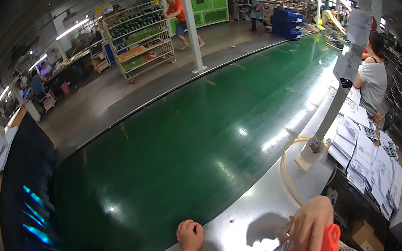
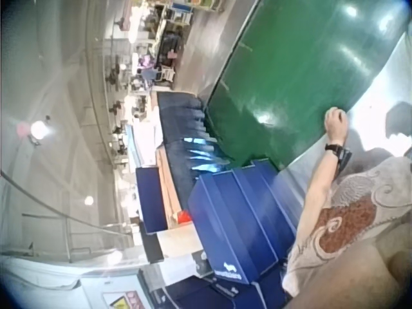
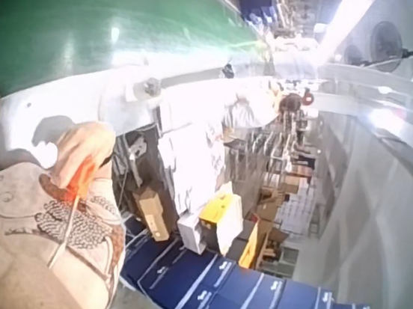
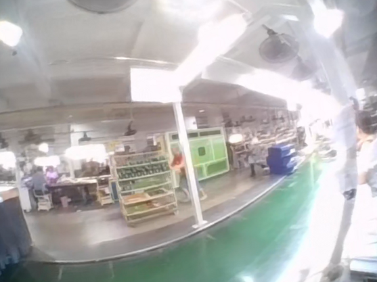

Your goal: Inspecting manufactured shoes on a conveyor belt, checking the box label, and trimming excess material from a shoe using nippers.

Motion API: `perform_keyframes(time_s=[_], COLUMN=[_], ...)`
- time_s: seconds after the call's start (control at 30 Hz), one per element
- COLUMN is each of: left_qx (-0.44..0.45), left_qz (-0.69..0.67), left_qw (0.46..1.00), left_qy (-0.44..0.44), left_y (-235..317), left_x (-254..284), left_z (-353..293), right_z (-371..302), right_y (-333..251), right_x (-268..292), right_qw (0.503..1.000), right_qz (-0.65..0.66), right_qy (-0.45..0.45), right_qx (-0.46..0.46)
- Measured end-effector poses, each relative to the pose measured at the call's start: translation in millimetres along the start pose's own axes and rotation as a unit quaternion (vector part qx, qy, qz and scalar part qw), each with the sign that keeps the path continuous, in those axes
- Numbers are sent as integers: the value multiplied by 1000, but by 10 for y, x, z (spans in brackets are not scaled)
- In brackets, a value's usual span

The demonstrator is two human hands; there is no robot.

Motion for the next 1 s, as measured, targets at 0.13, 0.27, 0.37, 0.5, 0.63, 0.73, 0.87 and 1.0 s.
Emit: perform_keyframes(time_s=[0.13,0.27,0.37,0.5,0.63,0.73,0.87,1.0], left_qx=[-11,-10,-4,-1,1,1,-2,6], left_qz=[-15,-12,-9,-4,-1,0,6,-3], left_qw=[1000,1000,1000,1000,1000,1000,1000,1000], left_qy=[5,2,-1,3,-2,-5,1,1], left_y=[78,52,30,24,32,77,52,-21], left_x=[18,-9,10,18,9,-11,-3,20], left_z=[28,26,42,28,22,23,8,-60], right_z=[38,266,289,185,-203,-397,-406,-595], right_y=[-183,-445,-573,-457,89,553,1127,1680], right_x=[-98,-56,-162,-111,-44,29,31,-106], right_qw=[1000,997,990,994,987,948,880,841], right_qz=[-9,-75,-133,-101,-49,-66,-6,-122], right_qy=[-21,-17,-45,-30,58,126,129,84], right_qx=[-9,6,11,-37,-141,-284,-457,-521])
Point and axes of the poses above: each hand's wrist, its own z-axis towards the middle knuckle, its own x-axis out of the back of the hand, y = z × x, the point moved 9 cm from there along z, towards the middle knuckle, and after that the axes turned 2 degrees about -y, right-handed, at the moved point
